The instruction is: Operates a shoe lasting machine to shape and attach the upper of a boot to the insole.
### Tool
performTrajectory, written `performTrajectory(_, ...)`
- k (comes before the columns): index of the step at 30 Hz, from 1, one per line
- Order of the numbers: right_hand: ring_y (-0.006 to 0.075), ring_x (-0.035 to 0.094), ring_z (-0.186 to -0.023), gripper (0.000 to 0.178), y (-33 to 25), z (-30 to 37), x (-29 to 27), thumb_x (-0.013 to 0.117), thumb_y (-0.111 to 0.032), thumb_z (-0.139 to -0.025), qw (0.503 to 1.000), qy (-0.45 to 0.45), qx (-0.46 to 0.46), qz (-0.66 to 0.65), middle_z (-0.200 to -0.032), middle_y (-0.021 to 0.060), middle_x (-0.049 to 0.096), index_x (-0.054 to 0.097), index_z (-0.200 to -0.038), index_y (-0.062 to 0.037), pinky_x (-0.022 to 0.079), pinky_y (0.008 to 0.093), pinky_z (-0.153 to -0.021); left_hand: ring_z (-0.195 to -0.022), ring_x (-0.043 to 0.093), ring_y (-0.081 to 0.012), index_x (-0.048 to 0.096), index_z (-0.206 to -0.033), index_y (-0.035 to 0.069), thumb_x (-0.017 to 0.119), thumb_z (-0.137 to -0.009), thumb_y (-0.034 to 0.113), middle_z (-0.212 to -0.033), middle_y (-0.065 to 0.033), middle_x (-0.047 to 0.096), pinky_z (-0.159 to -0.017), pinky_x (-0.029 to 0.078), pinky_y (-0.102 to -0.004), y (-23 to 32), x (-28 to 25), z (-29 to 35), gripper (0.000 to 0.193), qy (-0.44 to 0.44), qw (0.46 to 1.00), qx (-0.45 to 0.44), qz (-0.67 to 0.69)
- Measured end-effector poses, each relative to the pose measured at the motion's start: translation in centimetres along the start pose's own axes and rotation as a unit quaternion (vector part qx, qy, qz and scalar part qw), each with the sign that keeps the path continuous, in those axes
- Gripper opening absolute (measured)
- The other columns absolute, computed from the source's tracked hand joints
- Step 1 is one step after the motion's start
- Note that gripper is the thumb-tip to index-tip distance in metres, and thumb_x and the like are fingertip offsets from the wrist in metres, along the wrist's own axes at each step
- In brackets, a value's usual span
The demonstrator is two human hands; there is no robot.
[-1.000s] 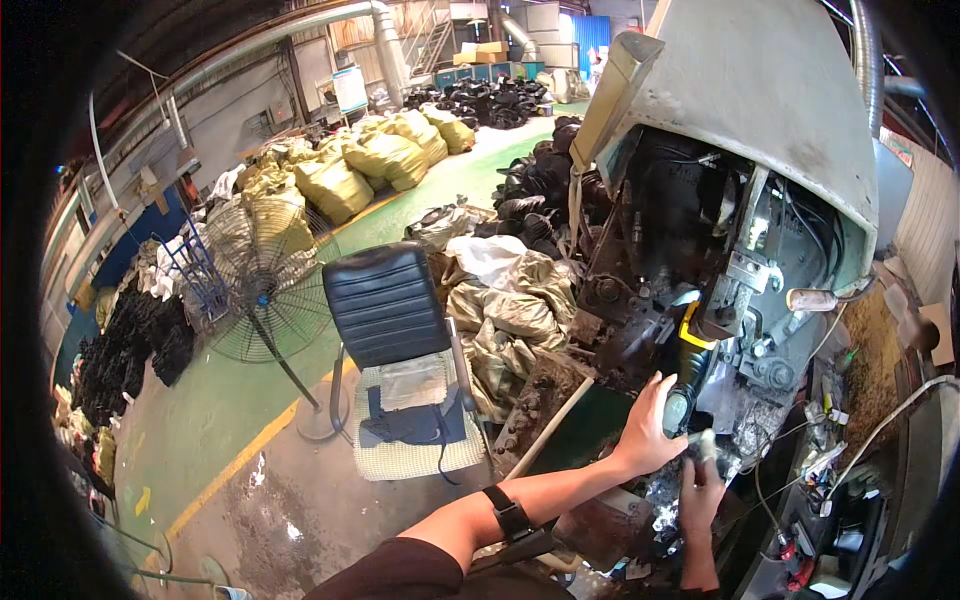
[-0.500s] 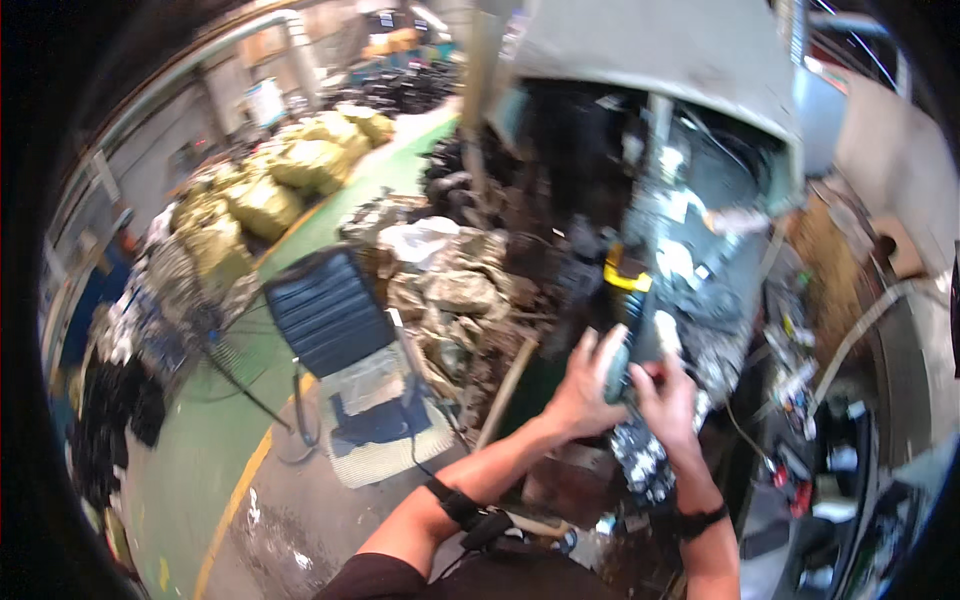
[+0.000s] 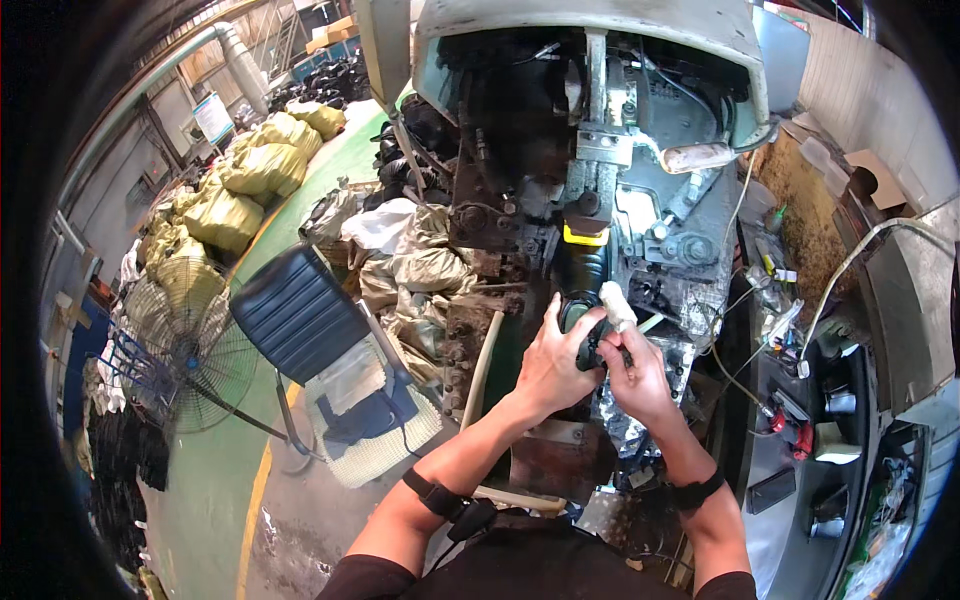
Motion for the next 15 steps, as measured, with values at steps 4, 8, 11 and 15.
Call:
performTrajectory(4, 0.0099, 0.061, -0.072, 0.032, 3.8, 0.4, -0.1, 0.062, -0.007, -0.094, 0.994, 0.046, 0.070, -0.075, -0.081, 0.0041, 0.065, 0.052, -0.123, 0.0023, 0.051, 0.0278, -0.068, -0.114, 0.055, -0.0528, 0.046, -0.140, 0.024, 0.075, -0.070, 0.023, -0.142, -0.0390, 0.034, -0.095, 0.050, -0.0517, 0.2, 0.0, -0.8, 0.076, -0.007, 1.000, 0.004, -0.011)
performTrajectory(8, 0.0083, 0.058, -0.074, 0.014, 5.3, 0.7, 1.5, 0.059, -0.011, -0.097, 0.965, 0.137, 0.146, -0.166, -0.085, 0.0024, 0.065, 0.056, -0.106, -0.0013, 0.047, 0.0252, -0.066, -0.131, 0.040, -0.0549, 0.041, -0.147, 0.027, 0.073, -0.071, 0.024, -0.144, -0.0414, 0.029, -0.106, 0.042, -0.0511, -1.5, -2.7, 0.0, 0.082, -0.027, 0.999, -0.047, 0.004)
performTrajectory(11, 0.0139, 0.059, -0.088, 0.020, 5.3, 2.2, 1.1, 0.057, -0.008, -0.097, 0.991, 0.022, 0.125, 0.047, -0.099, 0.0083, 0.064, 0.055, -0.114, 0.0021, 0.048, 0.0311, -0.078, -0.132, 0.038, -0.0539, 0.046, -0.145, 0.023, 0.072, -0.072, 0.023, -0.146, -0.0395, 0.028, -0.109, 0.040, -0.0469, 0.1, -4.3, 1.0, 0.078, 0.027, 0.999, 0.037, 0.010)
performTrajectory(15, 0.0284, 0.064, -0.107, 0.065, 7.6, 7.2, -1.5, 0.066, -0.021, -0.095, 0.985, -0.054, 0.121, 0.112, -0.123, 0.0212, 0.065, 0.035, -0.150, -0.0059, 0.049, 0.0361, -0.095, -0.137, 0.037, -0.0483, 0.051, -0.140, 0.016, 0.068, -0.082, 0.024, -0.148, -0.0363, 0.031, -0.110, 0.039, -0.0414, 1.2, -1.0, 2.3, 0.062, 0.030, 0.997, 0.048, 0.048)
Point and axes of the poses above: each hand's wrist, its own z-axis away from the middle knuckle, its own x-axis out of the palm, y = z × x, the point moved 8 cm from there along -z, towards the middle knuckle
